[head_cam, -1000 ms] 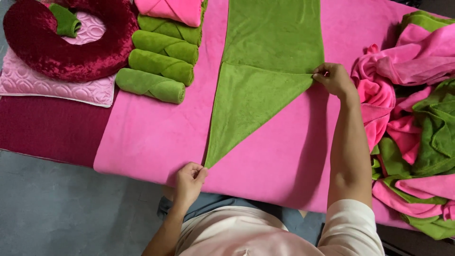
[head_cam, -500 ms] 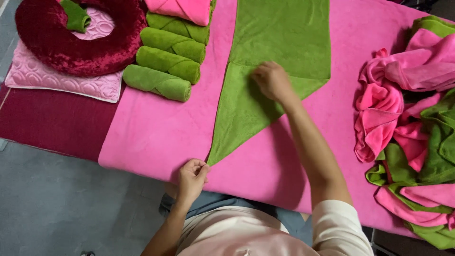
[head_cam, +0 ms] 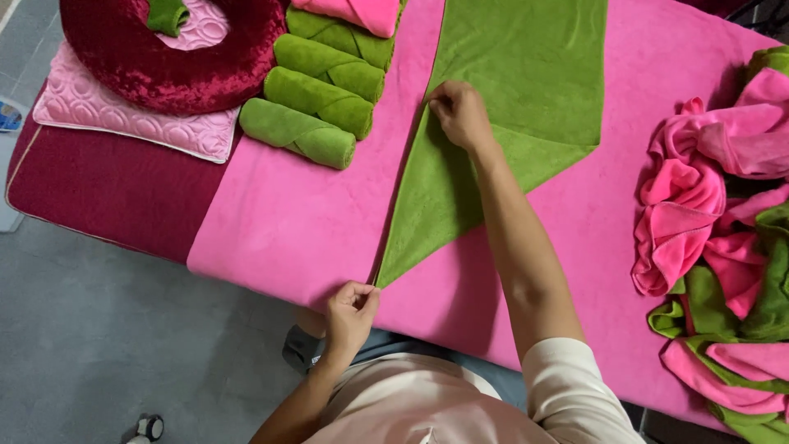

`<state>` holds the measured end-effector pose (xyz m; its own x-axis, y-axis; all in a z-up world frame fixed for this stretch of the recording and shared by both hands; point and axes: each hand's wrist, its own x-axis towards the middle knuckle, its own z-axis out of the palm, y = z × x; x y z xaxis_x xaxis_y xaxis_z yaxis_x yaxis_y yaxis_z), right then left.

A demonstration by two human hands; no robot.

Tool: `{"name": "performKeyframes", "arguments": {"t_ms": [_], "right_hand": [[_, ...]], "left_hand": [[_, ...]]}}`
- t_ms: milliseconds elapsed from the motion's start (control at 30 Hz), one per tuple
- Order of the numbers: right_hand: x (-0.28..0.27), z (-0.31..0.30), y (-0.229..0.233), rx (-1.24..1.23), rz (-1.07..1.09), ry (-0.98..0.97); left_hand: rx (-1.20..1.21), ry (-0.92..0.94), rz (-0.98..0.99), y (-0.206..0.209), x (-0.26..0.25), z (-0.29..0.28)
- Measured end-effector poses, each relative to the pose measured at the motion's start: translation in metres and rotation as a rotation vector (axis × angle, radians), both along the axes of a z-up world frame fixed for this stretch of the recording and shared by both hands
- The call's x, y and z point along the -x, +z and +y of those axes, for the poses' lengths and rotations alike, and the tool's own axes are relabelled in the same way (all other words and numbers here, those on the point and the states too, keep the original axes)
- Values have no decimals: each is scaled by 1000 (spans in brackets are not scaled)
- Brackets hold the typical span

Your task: Folding and rolling pink and green towels into decorative shapes on a massage table.

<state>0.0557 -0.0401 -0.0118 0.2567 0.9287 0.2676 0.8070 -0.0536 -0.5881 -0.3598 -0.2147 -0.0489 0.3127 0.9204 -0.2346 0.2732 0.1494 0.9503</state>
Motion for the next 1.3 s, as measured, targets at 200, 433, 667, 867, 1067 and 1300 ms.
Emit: {"name": "performKeyframes", "arguments": {"t_ms": [200,433,667,867,1067,1300], "right_hand": [[18,-17,36,71,225,-32],[22,4,21,-81,-148,66],[-8,-42,5,-181,-381,-126],[-103,-153,21,190,-269,-375],[-143,-192,64,497,60,-358],[-143,-210,66,320,275,-274]], "left_hand": [[-51,-33,-64,23,-6,3],[37,-15,66,15,-1,13],[38,-66,111,1,2,21],[53,-83,54,4,4,25],[109,-147,-3,2,2,33],[80,-241,158,-9,6,33]]}}
